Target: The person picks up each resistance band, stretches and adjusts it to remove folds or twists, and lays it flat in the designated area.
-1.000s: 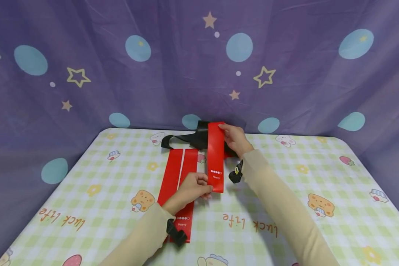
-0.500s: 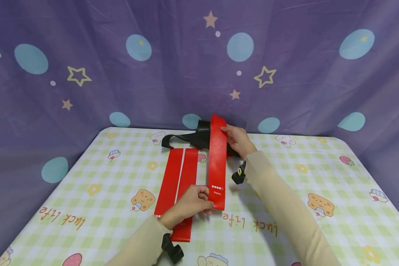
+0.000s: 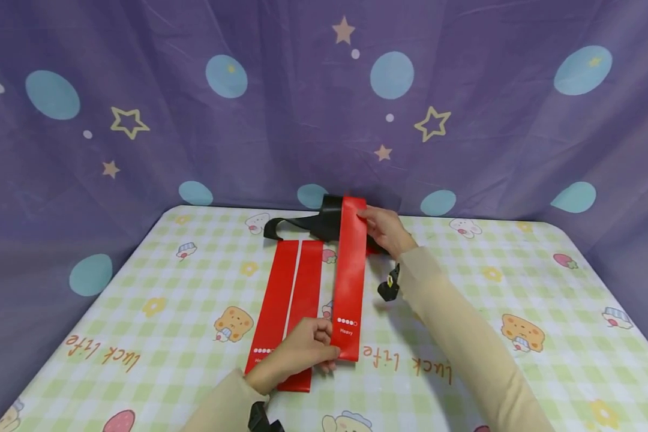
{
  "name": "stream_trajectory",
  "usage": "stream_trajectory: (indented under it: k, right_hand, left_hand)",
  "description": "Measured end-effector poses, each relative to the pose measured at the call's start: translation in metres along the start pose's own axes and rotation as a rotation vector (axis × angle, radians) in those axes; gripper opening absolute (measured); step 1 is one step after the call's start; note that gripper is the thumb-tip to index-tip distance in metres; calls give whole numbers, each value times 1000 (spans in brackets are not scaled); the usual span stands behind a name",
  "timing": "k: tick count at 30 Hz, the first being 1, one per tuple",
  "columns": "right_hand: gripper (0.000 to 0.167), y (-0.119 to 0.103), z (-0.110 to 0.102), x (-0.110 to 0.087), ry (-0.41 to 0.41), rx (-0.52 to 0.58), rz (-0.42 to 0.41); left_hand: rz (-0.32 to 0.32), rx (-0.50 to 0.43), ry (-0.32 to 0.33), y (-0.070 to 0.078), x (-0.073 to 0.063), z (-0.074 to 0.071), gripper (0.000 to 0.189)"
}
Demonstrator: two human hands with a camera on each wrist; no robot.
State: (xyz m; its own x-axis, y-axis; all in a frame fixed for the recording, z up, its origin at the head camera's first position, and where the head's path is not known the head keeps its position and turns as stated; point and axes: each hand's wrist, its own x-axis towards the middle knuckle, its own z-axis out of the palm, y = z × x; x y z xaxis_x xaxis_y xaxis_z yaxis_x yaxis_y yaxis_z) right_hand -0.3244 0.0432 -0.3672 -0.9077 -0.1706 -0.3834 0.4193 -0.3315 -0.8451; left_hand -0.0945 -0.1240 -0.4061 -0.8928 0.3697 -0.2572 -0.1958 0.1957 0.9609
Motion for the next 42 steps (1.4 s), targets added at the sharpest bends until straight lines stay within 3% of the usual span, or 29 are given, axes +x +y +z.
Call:
stream_trajectory:
  k: [4, 8, 16, 24, 30, 37, 42]
  right_hand:
    - [50, 3, 0, -2, -24, -44, 26]
    - [47, 6, 1, -3, -50, -73, 24]
    - [41, 17, 6, -7, -76, -131, 12]
    - [41, 26, 14, -6, -60, -258, 36]
    - [38, 35, 17, -6, -94, -445, 26]
    - [26, 36, 18, -9, -78, -769, -34]
    - [22, 28, 20, -15, -99, -917, -13]
  left_hand:
    - [-35, 7, 0, -3, -9, 0, 21]
    - [-59, -1, -45, -7, -19, -1, 21]
    - [-72, -17, -74, -18, -35, -5, 19]
    - [-55, -43, -79, -23, -41, -8, 23]
    - [-90, -46, -100, -22, -43, -7, 22]
    - [-126, -28, -81, -20, -45, -3, 18]
    - [-159, -22, -122, -17, -49, -1, 20]
